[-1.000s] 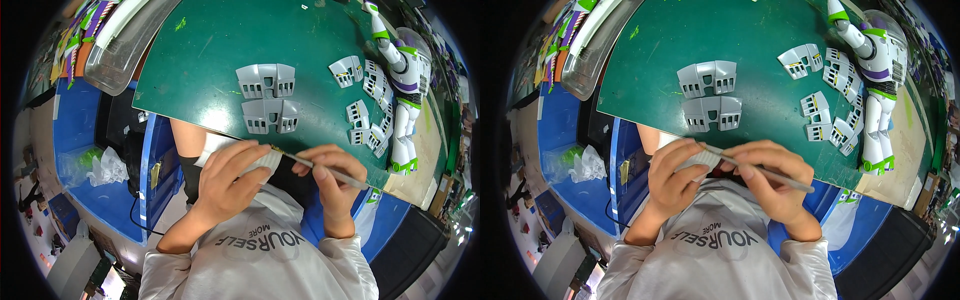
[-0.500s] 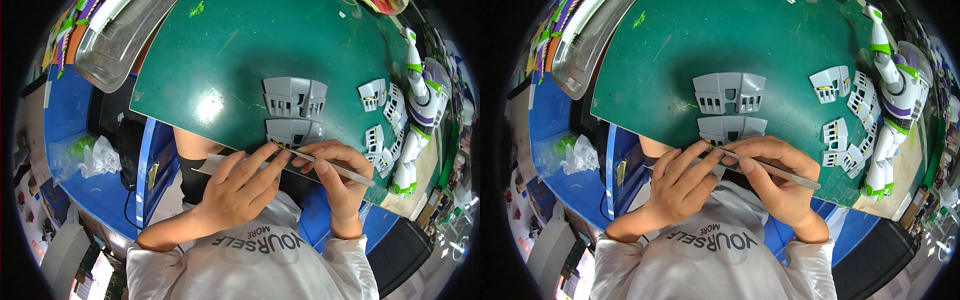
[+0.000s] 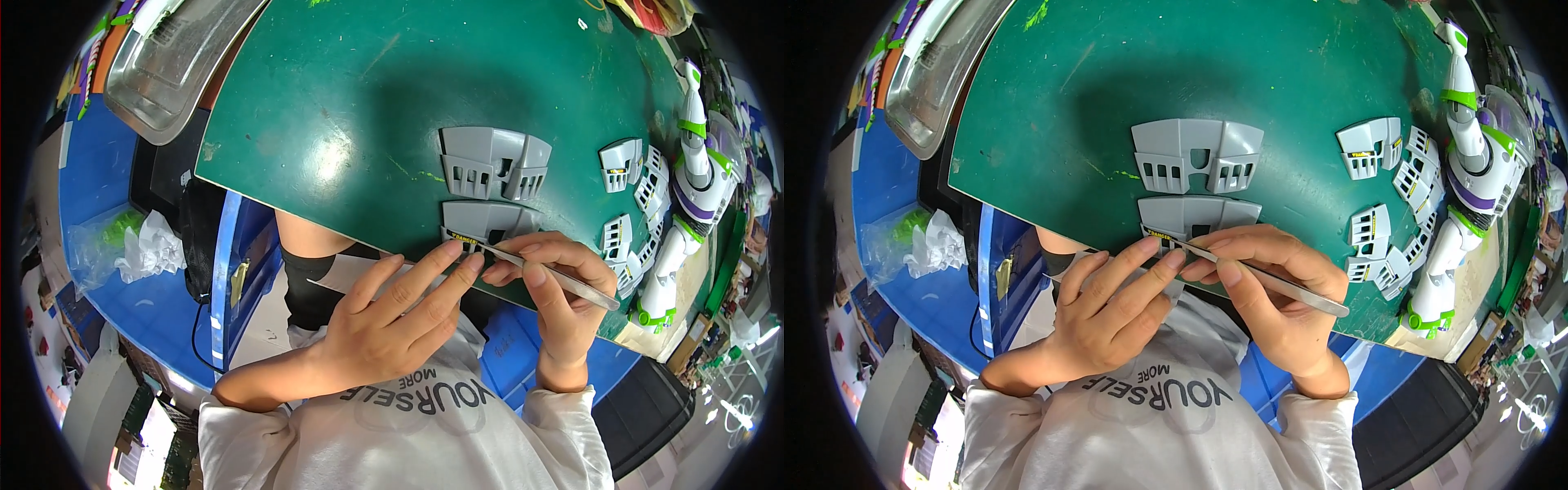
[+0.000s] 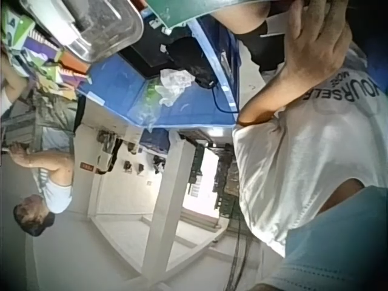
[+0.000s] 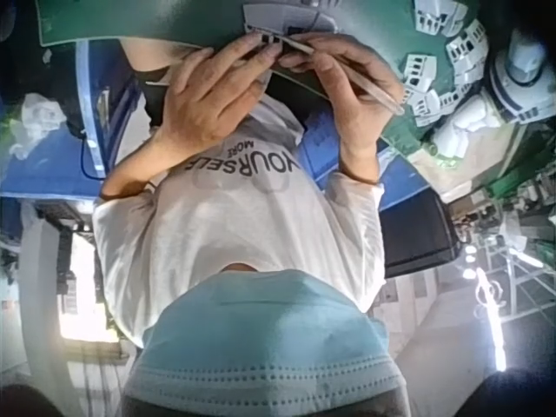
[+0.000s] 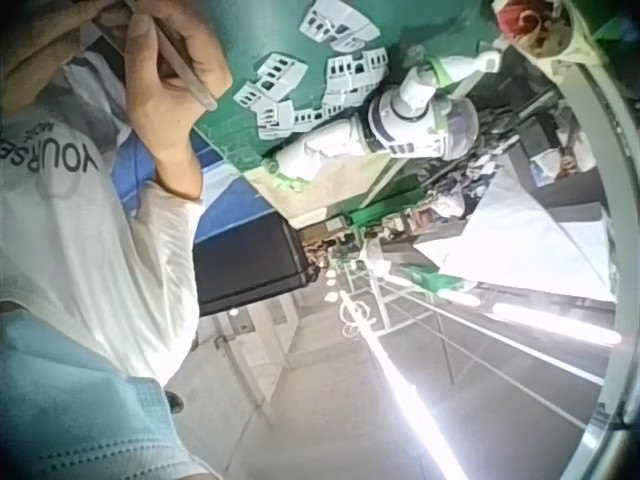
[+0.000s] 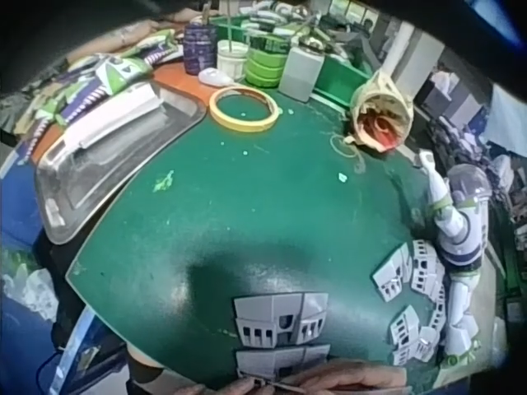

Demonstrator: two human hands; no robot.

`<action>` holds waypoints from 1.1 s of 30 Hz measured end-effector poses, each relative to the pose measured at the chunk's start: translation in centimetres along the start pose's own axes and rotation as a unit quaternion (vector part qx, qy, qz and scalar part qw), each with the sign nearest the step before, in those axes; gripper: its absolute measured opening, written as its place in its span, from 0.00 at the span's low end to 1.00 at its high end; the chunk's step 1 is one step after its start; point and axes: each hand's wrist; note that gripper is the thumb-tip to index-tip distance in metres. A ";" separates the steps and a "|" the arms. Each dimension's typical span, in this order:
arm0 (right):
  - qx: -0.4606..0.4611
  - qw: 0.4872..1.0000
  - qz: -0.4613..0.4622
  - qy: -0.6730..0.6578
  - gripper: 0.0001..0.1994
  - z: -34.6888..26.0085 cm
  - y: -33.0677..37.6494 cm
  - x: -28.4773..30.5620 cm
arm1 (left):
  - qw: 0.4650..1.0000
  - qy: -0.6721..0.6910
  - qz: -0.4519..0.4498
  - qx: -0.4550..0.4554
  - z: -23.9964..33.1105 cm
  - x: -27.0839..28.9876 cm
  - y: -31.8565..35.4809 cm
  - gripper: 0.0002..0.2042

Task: The person applies small stickers to plastic toy components using tweezers, then attaches toy wings to a Buzz Lightyear figure.

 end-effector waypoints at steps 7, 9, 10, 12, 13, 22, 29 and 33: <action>0.005 1.000 -0.018 -0.004 0.05 0.0 0.2 0.3 | 1.000 0.006 0.005 -0.002 0.1 0.1 -0.1 0.04; 0.003 1.000 -0.017 0.002 0.05 0.0 0.1 0.2 | 1.000 0.005 0.003 -0.004 0.1 0.1 -0.1 0.03; 0.001 1.000 -0.017 0.009 0.05 0.0 0.0 0.2 | 1.000 0.007 0.002 -0.002 0.1 0.2 -0.1 0.03; 0.003 1.000 -0.017 0.008 0.05 0.1 0.0 0.2 | 1.000 0.009 0.001 0.001 0.1 0.2 -0.1 0.03; 0.006 1.000 -0.017 0.006 0.05 0.1 0.0 0.2 | 1.000 0.008 -0.004 0.001 0.1 0.2 -0.1 0.03; 0.000 1.000 0.000 -0.005 0.05 0.1 0.0 0.1 | 1.000 0.008 -0.008 0.002 0.1 0.2 0.0 0.04; -0.005 1.000 0.003 -0.005 0.05 -0.1 0.0 0.1 | 1.000 0.002 -0.002 -0.004 0.0 0.1 -0.1 0.04; -0.004 1.000 0.004 0.003 0.05 0.0 -0.1 0.1 | 1.000 -0.001 0.005 -0.007 0.0 0.0 -0.2 0.03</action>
Point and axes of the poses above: each hand's wrist, its own y-axis away from the middle knuckle, its own x-axis out of the back of the hand, z = x × y, and after that the axes turned 9 degrees about -z, right-handed
